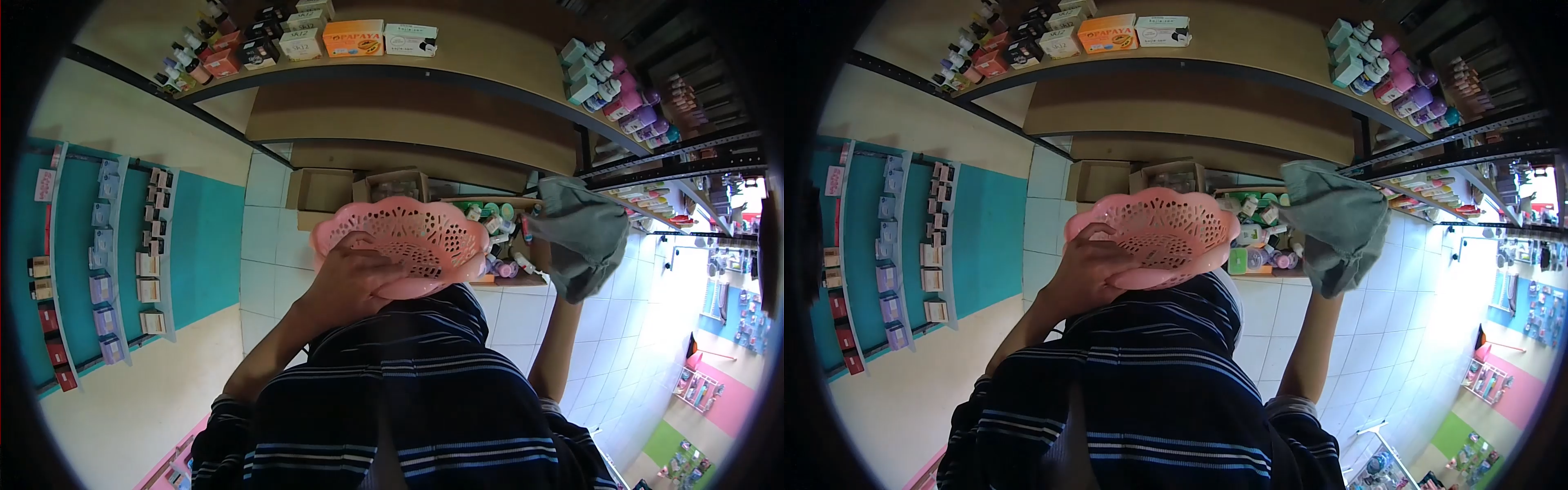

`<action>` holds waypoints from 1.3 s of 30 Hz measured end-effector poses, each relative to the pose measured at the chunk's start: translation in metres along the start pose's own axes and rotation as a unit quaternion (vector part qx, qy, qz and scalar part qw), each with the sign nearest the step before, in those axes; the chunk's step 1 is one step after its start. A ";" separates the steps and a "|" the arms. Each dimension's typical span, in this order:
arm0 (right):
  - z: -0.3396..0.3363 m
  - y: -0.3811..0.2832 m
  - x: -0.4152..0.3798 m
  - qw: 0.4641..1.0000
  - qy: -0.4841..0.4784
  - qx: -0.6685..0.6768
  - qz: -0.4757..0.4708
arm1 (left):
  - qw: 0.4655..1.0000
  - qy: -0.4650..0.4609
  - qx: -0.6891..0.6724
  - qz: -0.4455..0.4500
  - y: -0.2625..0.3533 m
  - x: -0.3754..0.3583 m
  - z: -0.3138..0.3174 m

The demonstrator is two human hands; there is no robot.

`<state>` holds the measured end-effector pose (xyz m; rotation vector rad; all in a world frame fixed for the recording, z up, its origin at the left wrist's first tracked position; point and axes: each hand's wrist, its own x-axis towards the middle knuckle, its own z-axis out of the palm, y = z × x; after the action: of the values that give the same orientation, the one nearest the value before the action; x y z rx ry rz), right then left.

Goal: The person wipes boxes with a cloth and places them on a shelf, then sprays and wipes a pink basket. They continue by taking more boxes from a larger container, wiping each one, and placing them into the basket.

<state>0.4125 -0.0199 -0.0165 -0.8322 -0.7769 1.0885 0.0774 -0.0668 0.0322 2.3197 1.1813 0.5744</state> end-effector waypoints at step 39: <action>0.118 0.041 -0.060 0.822 -0.354 -0.415 -0.160 | 0.990 -0.132 0.011 -0.050 0.032 0.006 -0.005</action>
<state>0.2771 -0.0457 -0.0040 -0.9485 -2.0454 0.7086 0.0976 -0.0776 0.0560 2.2562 1.1727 0.2110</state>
